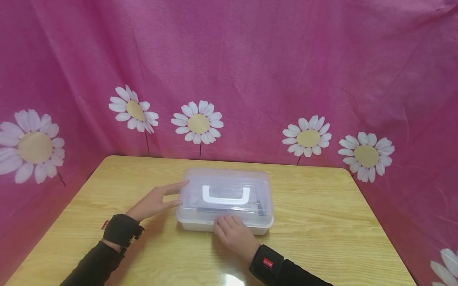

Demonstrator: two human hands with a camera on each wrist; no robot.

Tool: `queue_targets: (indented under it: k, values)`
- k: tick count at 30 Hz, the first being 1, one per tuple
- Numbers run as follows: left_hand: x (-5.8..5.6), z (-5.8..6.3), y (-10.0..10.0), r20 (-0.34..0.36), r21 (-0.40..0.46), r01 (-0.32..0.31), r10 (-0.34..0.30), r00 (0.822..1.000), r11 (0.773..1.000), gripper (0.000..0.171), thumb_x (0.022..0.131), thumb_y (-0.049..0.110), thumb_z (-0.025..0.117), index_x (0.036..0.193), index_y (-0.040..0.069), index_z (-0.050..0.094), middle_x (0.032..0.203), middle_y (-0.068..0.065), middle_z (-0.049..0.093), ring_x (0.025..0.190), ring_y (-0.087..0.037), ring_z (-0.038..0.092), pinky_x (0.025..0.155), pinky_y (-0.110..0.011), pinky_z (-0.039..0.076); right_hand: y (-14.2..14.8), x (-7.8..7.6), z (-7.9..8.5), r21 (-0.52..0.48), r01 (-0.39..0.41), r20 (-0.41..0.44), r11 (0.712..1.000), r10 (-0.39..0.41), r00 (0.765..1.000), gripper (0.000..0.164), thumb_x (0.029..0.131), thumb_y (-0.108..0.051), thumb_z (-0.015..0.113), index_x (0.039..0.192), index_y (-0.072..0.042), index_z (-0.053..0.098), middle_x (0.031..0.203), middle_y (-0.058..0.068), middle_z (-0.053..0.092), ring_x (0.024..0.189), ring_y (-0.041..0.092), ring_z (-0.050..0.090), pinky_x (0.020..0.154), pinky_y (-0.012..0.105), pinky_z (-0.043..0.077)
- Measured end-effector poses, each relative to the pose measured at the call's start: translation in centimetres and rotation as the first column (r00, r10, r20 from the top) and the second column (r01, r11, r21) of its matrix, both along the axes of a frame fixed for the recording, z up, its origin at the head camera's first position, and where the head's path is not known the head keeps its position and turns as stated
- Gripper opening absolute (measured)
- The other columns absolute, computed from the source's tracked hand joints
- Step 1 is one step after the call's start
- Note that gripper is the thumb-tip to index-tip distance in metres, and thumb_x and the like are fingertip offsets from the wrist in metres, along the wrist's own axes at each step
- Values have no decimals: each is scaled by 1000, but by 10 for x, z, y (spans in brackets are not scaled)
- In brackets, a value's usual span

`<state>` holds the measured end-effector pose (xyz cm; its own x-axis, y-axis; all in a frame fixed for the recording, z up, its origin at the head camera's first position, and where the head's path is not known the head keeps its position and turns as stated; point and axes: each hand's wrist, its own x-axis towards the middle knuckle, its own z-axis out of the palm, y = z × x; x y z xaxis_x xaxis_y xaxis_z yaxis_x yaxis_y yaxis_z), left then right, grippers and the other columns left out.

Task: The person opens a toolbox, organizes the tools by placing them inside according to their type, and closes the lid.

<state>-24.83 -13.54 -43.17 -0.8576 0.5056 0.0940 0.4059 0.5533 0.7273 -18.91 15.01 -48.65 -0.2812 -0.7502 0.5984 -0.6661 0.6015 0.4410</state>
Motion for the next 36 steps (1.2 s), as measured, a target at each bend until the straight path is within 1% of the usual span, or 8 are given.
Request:
queue_targets:
  k: [5,9,13,15,19,24,27,36]
  values:
    - [0,0,0,5,-8,-7,7,1000,1000,64,87,40,64,143,22,40,144,-11,45,122,-31,54,101,-55,41,-2,-2,-3,8,-8,-28,1000,8,1000,35,98,-6,27,99,-4,62,91,4,59,80,18,55,72,26,46]
    - [1,0,1,6,-2,-14,14,1000,1000,63,87,40,64,143,23,40,144,-11,45,123,-31,53,102,-56,40,5,3,8,4,-42,41,999,42,998,30,83,-15,52,108,-2,62,97,7,63,87,19,60,78,29,50]
    - [8,-1,5,5,-39,-34,34,999,999,71,86,41,65,147,29,31,153,-10,31,136,-33,37,107,-58,33,18,12,32,-162,-96,156,982,122,980,52,74,-29,70,116,0,59,102,8,64,93,21,61,83,35,51]
    - [12,-1,8,-55,-62,-38,34,998,997,77,83,39,69,148,30,28,156,-12,22,140,-35,28,107,-59,32,29,12,45,-283,-85,209,955,148,967,52,80,-32,70,119,1,58,106,10,63,96,24,60,85,37,49]
    - [19,0,18,-215,-116,-4,-21,976,993,80,78,33,76,146,33,32,158,-12,12,143,-35,20,105,-55,37,61,6,66,-405,77,418,911,110,902,65,79,-43,72,128,-5,54,130,14,52,116,29,50,93,47,44]
    - [25,0,25,-288,-237,16,-86,954,971,66,81,31,72,140,36,43,157,-11,20,145,-35,16,100,-46,45,88,-1,62,-331,242,679,912,52,732,85,60,-26,88,135,-17,50,150,18,31,134,40,32,97,59,41]
    - [27,0,26,-311,-243,1,-79,947,970,58,84,28,69,138,33,47,155,-13,25,144,-37,17,94,-42,50,92,-4,52,-285,265,733,921,31,680,85,61,-20,87,137,-19,49,151,19,28,137,46,25,97,60,41]
    - [22,-2,33,-307,-216,14,-81,948,976,54,87,28,66,138,30,47,155,-15,23,144,-38,14,102,-48,43,91,-15,46,-270,302,664,914,-50,746,68,66,-11,83,129,-16,56,145,19,41,132,52,30,91,57,47]
